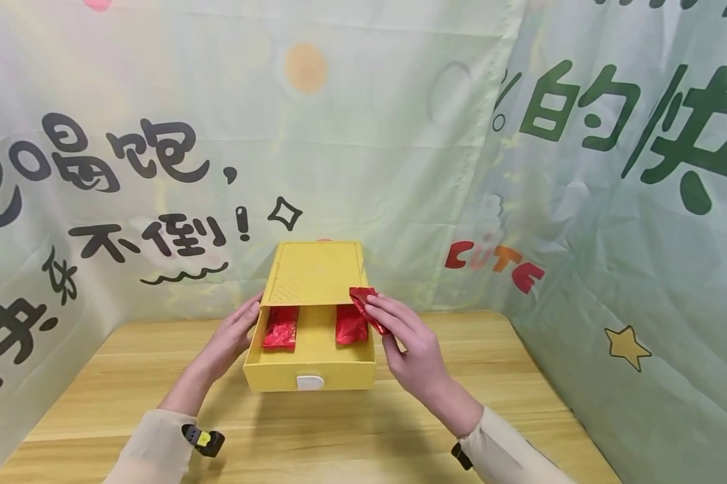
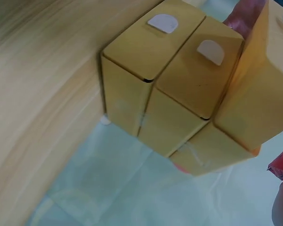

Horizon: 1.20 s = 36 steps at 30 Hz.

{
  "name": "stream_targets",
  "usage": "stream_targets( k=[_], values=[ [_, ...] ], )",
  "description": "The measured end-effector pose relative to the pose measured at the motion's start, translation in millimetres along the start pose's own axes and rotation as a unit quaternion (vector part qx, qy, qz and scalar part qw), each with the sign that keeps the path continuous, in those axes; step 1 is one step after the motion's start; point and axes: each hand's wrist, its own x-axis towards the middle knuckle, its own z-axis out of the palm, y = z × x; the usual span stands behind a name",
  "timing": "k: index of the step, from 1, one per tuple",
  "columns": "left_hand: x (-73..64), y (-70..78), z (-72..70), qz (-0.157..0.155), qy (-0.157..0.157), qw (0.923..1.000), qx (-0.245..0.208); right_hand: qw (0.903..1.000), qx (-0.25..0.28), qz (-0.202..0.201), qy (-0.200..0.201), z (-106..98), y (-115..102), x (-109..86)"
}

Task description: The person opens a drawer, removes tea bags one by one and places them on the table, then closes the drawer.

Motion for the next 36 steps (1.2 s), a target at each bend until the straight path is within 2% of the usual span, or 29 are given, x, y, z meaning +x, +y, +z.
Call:
stream_targets(
  k=[13,25,31,36],
  values=[
    [0.3,0.4,2.1,-0.002,-0.002,1.0,0.0,0.9978,-0.031,0.053,0.023,-5,7,-25.5],
    [0.6,0.1,2.4,-0.002,-0.001,1.0,-0.002,0.9949,-0.049,0.08,0.036,-4,14,-44.4],
    [0.1,0.4,0.9,-0.004,0.0,1.0,0.001,0.9937,-0.055,0.097,0.014,-5,20,-52.2],
    [1.0,0.5,-0.3,-0.007,0.001,1.0,0.001,0.99,-0.075,0.117,-0.023,-7,29,-61.7]
  ],
)
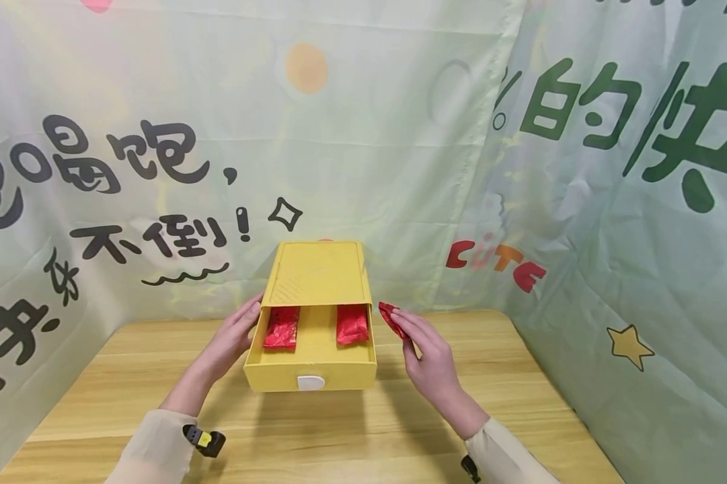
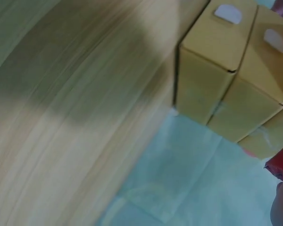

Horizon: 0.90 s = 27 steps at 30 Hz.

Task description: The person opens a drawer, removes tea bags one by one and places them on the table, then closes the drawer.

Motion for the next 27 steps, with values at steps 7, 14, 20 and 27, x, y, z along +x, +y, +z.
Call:
stream_targets(
  k=[7,14,20,27],
  values=[
    [-0.9,-0.3,0.0,-0.001,0.001,1.0,-0.002,0.9974,-0.037,0.029,-0.054,3,17,-11.8],
    [-0.9,0.3,0.8,-0.001,0.0,1.0,-0.003,0.9916,-0.081,0.031,-0.096,11,35,-25.0],
    [-1.7,0.1,0.7,-0.002,0.001,1.0,-0.001,0.9844,-0.085,0.041,-0.148,20,46,-31.8],
    [-0.7,0.1,0.2,-0.001,0.001,1.0,0.001,0.9728,-0.094,0.066,-0.201,30,56,-35.8]
  ],
)
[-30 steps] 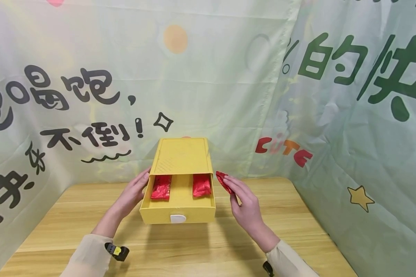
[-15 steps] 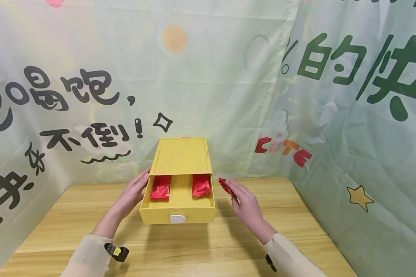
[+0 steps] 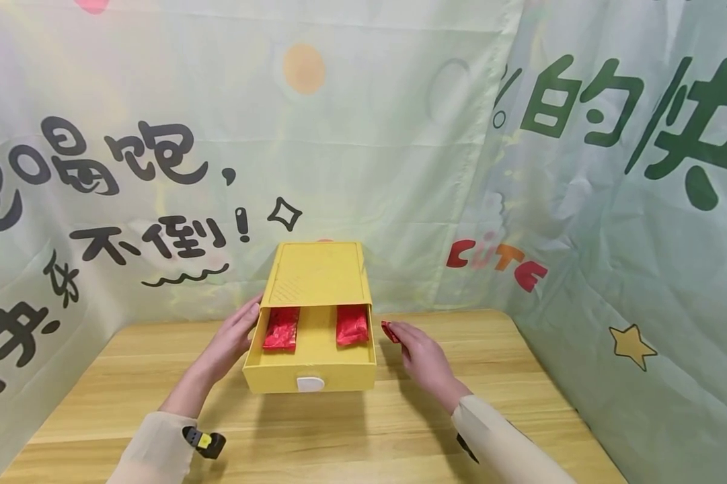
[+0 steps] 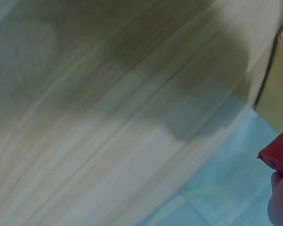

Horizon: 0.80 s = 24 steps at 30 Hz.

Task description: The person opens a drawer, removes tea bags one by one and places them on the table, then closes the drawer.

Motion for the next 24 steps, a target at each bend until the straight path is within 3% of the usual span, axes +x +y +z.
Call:
stream_targets(
  k=[10,24],
  values=[
    [0.0,0.4,-0.5,0.003,0.0,1.0,0.004,0.9931,-0.014,0.05,-0.105,15,18,2.1],
    [0.1,0.3,-0.7,0.001,0.001,1.0,0.008,0.9912,-0.034,0.0,-0.128,36,39,9.7]
  ],
)
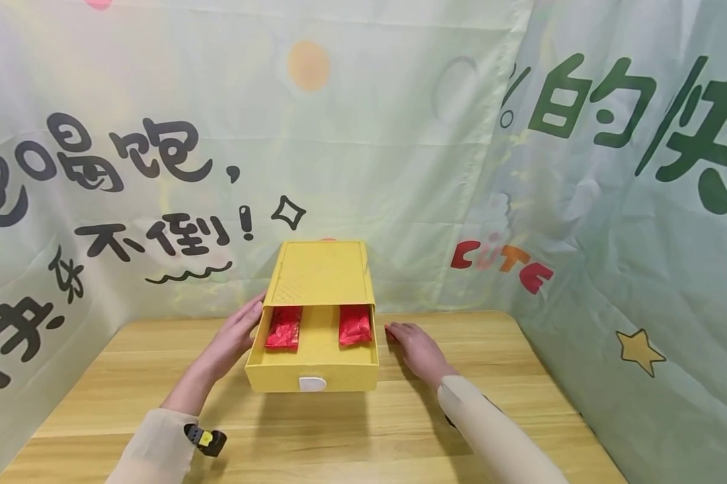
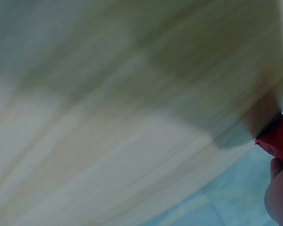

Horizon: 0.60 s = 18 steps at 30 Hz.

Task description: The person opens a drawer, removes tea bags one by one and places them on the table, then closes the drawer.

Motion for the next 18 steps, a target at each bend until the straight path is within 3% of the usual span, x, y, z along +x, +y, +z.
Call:
stream_targets(
  k=[6,12,18],
  values=[
    [1.8,-0.7,-0.5,0.002,-0.002,1.0,-0.007,0.9999,-0.001,-0.001,-0.016,3,4,8.3],
    [0.2,-2.2,-0.3,-0.001,-0.002,1.0,-0.008,0.9977,0.007,0.023,-0.064,4,6,12.1],
    [0.8,-0.7,-0.7,0.003,-0.002,1.0,-0.006,0.9957,0.029,0.041,-0.078,5,7,16.5]
  ],
)
